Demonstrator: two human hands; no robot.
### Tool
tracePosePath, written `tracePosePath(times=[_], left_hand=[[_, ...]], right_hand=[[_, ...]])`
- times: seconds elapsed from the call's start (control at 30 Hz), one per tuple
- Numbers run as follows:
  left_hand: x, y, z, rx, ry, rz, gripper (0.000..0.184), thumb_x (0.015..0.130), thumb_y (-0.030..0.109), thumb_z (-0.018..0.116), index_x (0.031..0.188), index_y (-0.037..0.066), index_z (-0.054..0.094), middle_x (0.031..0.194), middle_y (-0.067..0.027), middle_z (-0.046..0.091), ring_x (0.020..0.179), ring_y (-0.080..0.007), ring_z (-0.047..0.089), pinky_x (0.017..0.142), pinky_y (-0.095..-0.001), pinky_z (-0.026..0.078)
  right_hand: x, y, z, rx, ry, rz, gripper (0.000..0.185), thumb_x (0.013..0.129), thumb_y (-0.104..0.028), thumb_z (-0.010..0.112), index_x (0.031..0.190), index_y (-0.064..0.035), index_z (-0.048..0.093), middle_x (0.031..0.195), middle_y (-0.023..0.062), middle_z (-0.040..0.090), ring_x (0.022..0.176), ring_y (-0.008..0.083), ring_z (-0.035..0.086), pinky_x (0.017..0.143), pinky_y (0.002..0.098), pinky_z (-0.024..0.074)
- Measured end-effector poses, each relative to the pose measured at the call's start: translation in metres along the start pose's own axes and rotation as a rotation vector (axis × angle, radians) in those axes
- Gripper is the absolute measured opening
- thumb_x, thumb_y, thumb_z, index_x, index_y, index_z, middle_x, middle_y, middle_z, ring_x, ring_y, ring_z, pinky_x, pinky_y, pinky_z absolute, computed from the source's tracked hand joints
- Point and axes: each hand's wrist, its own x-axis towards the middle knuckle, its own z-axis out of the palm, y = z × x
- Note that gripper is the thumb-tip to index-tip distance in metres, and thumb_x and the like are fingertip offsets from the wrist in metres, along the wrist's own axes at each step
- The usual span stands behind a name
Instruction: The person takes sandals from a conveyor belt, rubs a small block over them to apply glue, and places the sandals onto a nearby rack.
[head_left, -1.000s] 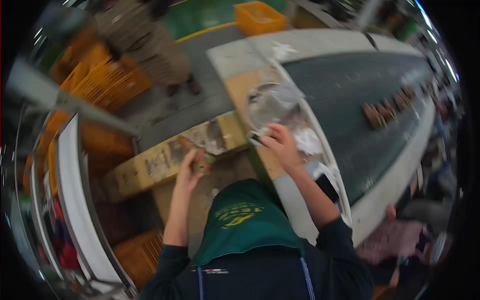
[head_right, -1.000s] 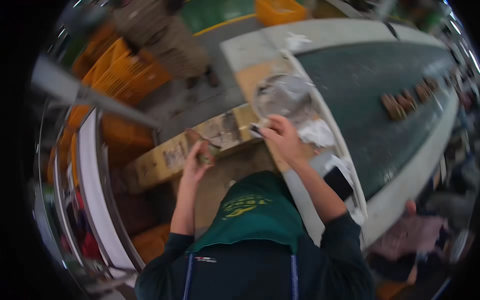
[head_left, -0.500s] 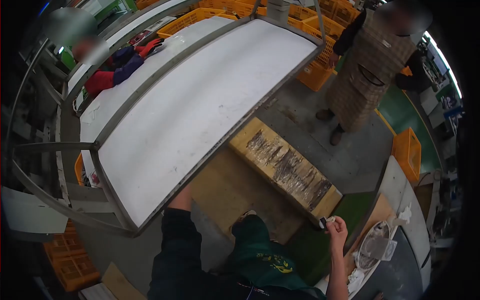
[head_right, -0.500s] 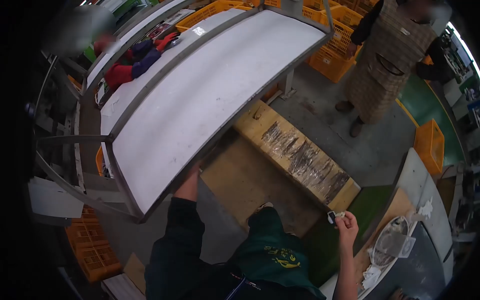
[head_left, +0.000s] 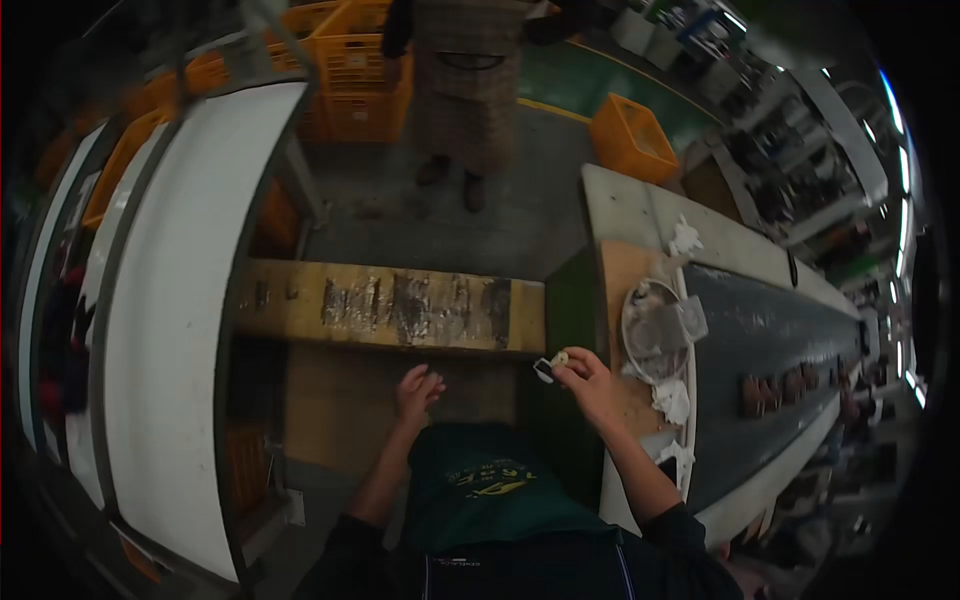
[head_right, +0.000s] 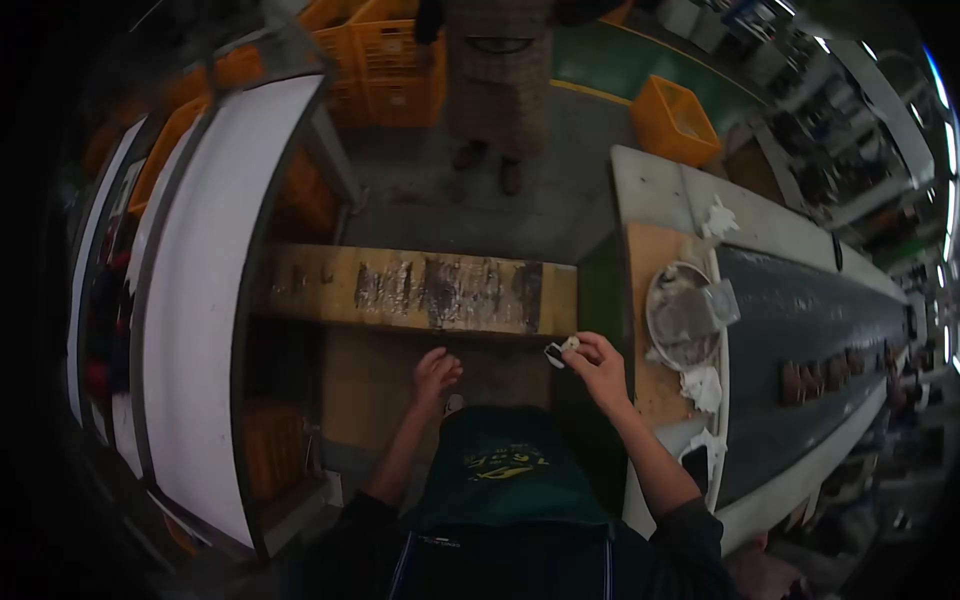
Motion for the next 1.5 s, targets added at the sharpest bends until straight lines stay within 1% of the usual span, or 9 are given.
tracePosePath(times=[0.1,0.2,0.23,0.43,0.53,0.67,0.93,1.1,1.5], left_hand=[[-0.064,0.158,0.135,0.068,-0.556,0.533,0.04,0.09,0.017,0.049,0.125,-0.001,0.043,0.099,-0.0131,0.062,0.086,-0.0193,0.06,0.078,-0.0301,0.048],[-0.156,0.293,0.208,-0.056,-0.985,1.291,0.067,0.087,0.042,0.05,0.135,0.002,0.027,0.11,-0.0216,0.055,0.096,-0.0292,0.056,0.084,-0.041,0.047],[-0.199,0.323,0.226,0.083,-1.033,1.506,0.077,0.085,0.055,0.044,0.136,-0.001,0.026,0.116,-0.0241,0.049,0.091,-0.0288,0.055,0.078,-0.039,0.044],[-0.199,0.335,0.168,0.111,-1.32,1.431,0.077,0.085,0.054,0.045,0.136,0.0,0.026,0.117,-0.0239,0.049,0.093,-0.0291,0.055,0.079,-0.0391,0.044],[-0.258,0.291,0.275,0.303,-1.362,1.43,0.077,0.084,0.053,0.046,0.136,0.0,0.026,0.117,-0.0239,0.049,0.094,-0.0293,0.054,0.079,-0.0391,0.044],[-0.278,0.273,0.307,0.322,-1.324,1.621,0.077,0.084,0.053,0.047,0.136,0.0,0.026,0.117,-0.0237,0.048,0.095,-0.0295,0.054,0.08,-0.0392,0.044],[-0.295,0.221,0.36,0.41,-1.201,1.591,0.077,0.083,0.052,0.049,0.136,0.0,0.026,0.118,-0.0235,0.048,0.097,-0.0299,0.054,0.082,-0.0393,0.044],[-0.298,0.198,0.398,0.384,-1.072,1.793,0.078,0.082,0.051,0.05,0.136,0.001,0.026,0.119,-0.0233,0.048,0.099,-0.0302,0.053,0.083,-0.0394,0.044],[-0.249,0.196,0.432,0.314,-1.039,1.633,0.078,0.081,0.049,0.054,0.136,0.001,0.026,0.12,-0.023,0.048,0.103,-0.0308,0.053,0.085,-0.0396,0.043]], right_hand=[[-0.03,0.01,-0.041,0.164,0.19,-0.056,0.033,0.079,-0.007,0.066,0.109,-0.0014,0.053,0.089,0.0029,0.064,0.074,0.0071,0.057,0.062,0.0196,0.0431],[-0.06,0.026,-0.073,0.268,0.369,-0.07,0.034,0.079,-0.007,0.066,0.11,-0.0011,0.052,0.089,0.003,0.063,0.074,0.007,0.057,0.061,0.019,0.0429],[-0.079,0.039,-0.08,0.308,0.395,-0.084,0.034,0.079,-0.007,0.066,0.11,-0.0009,0.052,0.089,0.003,0.063,0.075,0.007,0.057,0.061,0.0189,0.043],[-0.123,0.081,-0.116,0.418,0.613,-0.091,0.034,0.079,-0.007,0.066,0.109,-0.0002,0.052,0.082,0.0022,0.061,0.072,0.0074,0.056,0.059,0.02,0.0434],[-0.135,0.079,-0.14,0.457,0.686,-0.147,0.035,0.079,-0.006,0.066,0.109,0.0007,0.05,0.079,0.0037,0.059,0.069,0.0092,0.055,0.058,0.0215,0.0435],[-0.146,0.1,-0.17,0.491,0.694,-0.088,0.038,0.079,-0.009,0.064,0.113,0.0014,0.05,0.089,0.0072,0.063,0.078,0.0117,0.059,0.062,0.0232,0.046],[-0.16,0.121,-0.214,0.506,0.654,-0.062,0.035,0.079,-0.008,0.064,0.11,0.0012,0.051,0.085,0.0054,0.062,0.073,0.0096,0.057,0.06,0.0226,0.0455],[-0.158,0.131,-0.23,0.519,0.609,-0.06,0.033,0.078,-0.006,0.065,0.108,0.0012,0.053,0.084,0.0051,0.063,0.072,0.0084,0.056,0.059,0.0218,0.044],[-0.149,0.129,-0.236,0.606,0.662,-0.069,0.04,0.079,-0.006,0.065,0.114,0.0029,0.048,0.094,0.0077,0.062,0.079,0.0109,0.057,0.061,0.0233,0.0461]])
